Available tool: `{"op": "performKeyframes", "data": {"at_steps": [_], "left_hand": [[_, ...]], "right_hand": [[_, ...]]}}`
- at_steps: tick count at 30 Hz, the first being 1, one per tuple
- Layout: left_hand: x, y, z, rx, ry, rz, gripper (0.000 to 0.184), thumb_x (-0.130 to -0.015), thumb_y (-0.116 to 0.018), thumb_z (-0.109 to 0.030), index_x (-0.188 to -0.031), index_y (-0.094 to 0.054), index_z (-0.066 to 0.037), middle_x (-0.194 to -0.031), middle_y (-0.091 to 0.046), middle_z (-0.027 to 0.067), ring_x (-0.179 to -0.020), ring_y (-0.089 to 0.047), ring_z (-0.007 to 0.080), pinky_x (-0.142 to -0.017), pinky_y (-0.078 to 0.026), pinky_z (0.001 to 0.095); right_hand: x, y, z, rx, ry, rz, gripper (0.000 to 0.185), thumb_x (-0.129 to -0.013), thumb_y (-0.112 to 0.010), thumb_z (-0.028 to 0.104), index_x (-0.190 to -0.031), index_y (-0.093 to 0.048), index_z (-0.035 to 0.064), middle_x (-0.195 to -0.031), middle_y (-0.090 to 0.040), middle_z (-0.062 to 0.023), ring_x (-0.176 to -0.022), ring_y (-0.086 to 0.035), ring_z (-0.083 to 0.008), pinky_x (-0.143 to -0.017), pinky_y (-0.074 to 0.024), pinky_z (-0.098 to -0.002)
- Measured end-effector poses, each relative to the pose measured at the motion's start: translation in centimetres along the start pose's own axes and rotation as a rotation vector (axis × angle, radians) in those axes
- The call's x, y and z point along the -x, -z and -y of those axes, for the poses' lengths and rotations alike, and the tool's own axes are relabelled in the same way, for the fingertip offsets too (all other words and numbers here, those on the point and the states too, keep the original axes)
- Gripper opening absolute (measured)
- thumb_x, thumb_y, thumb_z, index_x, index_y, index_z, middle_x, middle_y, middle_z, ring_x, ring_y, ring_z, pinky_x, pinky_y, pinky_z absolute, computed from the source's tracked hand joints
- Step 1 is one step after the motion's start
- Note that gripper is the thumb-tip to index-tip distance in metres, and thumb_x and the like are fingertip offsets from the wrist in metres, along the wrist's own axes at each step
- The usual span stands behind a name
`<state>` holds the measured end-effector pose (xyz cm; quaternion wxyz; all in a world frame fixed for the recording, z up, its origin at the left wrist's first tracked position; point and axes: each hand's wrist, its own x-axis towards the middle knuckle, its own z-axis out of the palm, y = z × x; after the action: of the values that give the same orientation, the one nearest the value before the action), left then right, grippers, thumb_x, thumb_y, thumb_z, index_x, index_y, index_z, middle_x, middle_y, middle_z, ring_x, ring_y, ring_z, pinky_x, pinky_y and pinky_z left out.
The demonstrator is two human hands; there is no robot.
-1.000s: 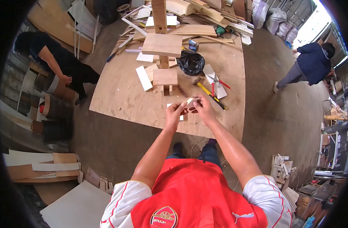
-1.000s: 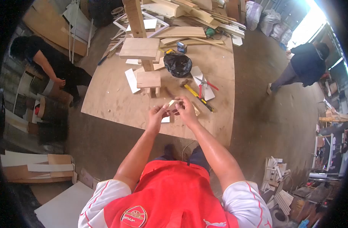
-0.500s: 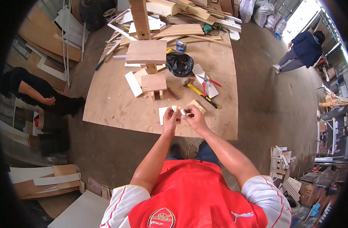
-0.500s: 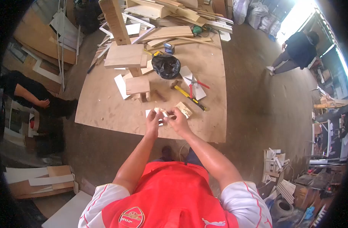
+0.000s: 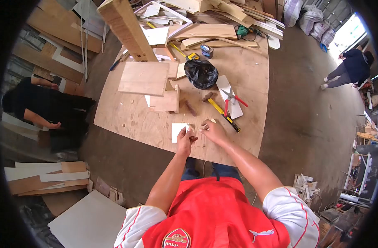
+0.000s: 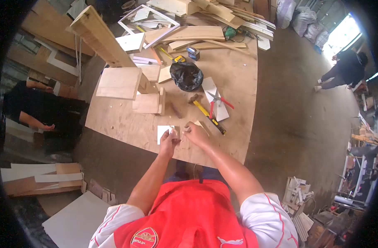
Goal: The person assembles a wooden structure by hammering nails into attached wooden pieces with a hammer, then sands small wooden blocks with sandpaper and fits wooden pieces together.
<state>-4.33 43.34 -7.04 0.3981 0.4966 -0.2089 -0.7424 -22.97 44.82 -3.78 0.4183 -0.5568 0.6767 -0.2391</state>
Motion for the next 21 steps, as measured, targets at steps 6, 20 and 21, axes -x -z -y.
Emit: {"op": "performKeyframes", "data": {"at_steps": [6,20,21], "left_hand": [[-0.8,1.6,-1.1,0.234,0.067,-0.061,0.027,-0.110,-0.050,-0.030,-0.133,-0.056,-0.017,-0.098,-0.065,0.0028,-0.076,-0.061,0.0172,-0.074,-0.056,0.0401],[2.1,3.6,-6.2,0.361,0.174,0.192,0.040,-0.112,-0.041,-0.034,-0.148,-0.049,-0.021,-0.095,-0.058,0.0016,-0.073,-0.051,0.0143,-0.072,-0.048,0.0355],[1.9,3.6,-6.0,0.376,0.201,0.239,0.039,-0.112,-0.040,-0.037,-0.145,-0.052,-0.020,-0.097,-0.059,0.0018,-0.073,-0.050,0.0143,-0.073,-0.048,0.0351]], "right_hand": [[-7.9,-2.3,-0.5,0.367,0.213,-0.044,0.052,-0.089,-0.074,0.028,-0.138,-0.060,0.0173,-0.121,-0.064,-0.0244,-0.110,-0.066,-0.0424,-0.092,-0.0536,-0.0517],[-5.6,-5.3,4.1,-0.306,-0.017,-0.329,0.028,-0.089,-0.060,0.007,-0.117,-0.062,0.0050,-0.095,-0.072,-0.0219,-0.092,-0.073,-0.0354,-0.079,-0.0557,-0.0508],[-3.8,-5.0,5.5,-0.410,-0.053,-0.313,0.027,-0.090,-0.060,0.007,-0.117,-0.062,0.0049,-0.094,-0.072,-0.0215,-0.091,-0.074,-0.0335,-0.079,-0.0563,-0.0489]]}}
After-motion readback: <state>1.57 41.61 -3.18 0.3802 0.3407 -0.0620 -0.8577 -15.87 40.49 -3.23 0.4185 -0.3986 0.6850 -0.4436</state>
